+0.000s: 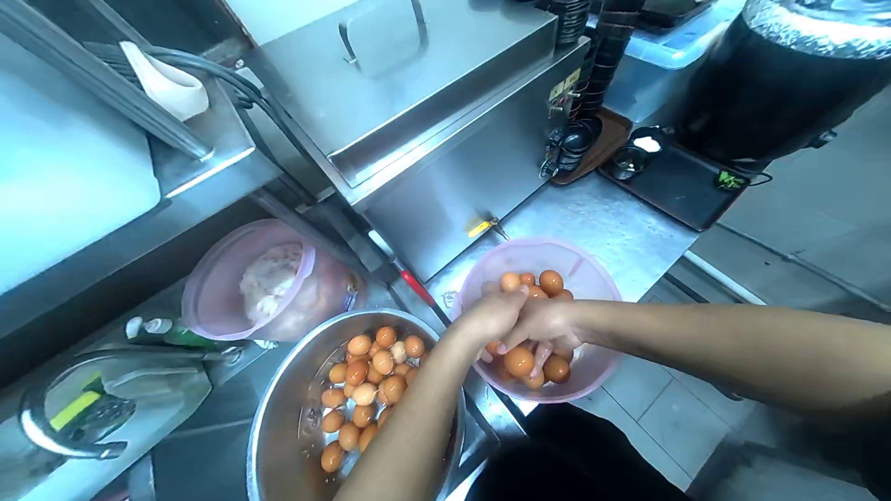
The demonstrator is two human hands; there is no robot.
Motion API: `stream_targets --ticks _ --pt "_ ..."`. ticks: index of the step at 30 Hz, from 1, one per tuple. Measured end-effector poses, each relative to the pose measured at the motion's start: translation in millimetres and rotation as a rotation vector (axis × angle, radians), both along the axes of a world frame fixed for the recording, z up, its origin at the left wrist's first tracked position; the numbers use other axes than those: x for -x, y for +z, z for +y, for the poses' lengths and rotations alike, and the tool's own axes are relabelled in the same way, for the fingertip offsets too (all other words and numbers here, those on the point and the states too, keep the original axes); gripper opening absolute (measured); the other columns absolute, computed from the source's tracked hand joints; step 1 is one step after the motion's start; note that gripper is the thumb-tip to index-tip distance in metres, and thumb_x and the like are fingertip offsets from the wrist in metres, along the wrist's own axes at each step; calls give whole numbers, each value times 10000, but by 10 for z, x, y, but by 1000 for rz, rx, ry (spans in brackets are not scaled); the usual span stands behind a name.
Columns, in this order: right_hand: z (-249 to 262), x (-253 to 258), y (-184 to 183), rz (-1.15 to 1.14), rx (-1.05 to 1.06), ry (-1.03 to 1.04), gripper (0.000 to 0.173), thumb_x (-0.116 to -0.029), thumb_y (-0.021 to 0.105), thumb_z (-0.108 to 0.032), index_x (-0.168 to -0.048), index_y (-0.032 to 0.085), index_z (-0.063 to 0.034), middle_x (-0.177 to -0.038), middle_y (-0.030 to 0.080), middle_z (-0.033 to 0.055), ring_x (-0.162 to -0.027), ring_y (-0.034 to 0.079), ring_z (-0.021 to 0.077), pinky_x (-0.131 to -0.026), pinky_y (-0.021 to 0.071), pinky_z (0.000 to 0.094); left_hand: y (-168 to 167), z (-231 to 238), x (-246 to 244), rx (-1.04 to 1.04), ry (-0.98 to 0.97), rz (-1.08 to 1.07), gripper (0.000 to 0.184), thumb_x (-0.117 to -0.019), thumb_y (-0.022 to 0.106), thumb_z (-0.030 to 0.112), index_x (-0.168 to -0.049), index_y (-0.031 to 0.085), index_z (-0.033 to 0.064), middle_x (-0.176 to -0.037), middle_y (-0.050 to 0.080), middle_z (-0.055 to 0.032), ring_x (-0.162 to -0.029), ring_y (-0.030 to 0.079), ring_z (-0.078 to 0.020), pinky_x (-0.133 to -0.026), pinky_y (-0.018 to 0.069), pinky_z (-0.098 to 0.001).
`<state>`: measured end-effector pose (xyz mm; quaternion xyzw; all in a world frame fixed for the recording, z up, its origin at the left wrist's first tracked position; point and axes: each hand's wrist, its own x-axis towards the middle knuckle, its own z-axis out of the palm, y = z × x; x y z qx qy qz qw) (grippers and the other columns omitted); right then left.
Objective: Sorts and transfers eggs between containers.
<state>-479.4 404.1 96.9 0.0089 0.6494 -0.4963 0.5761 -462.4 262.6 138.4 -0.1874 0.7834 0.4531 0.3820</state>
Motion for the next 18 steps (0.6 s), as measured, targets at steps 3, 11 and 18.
stream_targets --ticks 3,11,18 --pt "-142 -55 -16 -6 -42 -8 551 -927 751 -158 -1401 474 -108 -1036 628 180 -803 687 278 -647 614 431 -39 18 61 82 -15 -2 772 -1040 350 661 -1555 234 99 -1261 597 -255 -1102 639 -384 -877 537 -588" --pt "-172 -205 -123 152 -110 40 757 -889 791 -129 -1489 335 -200 -1130 644 179 -820 726 299 -638 631 432 14 32 169 179 -139 -69 818 -1040 260 689 -1589 206 86 -1377 556 -261 -1232 593 -396 -974 493 -617" --pt "-159 -222 -131 182 -127 9 928 -858 815 -132 -1553 215 -267 -1262 581 211 -881 721 342 -663 633 484 -89 38 210 174 -130 -18 801 -1051 283 662 -1554 292 39 -1403 541 -250 -1279 563 -372 -1033 465 -596"
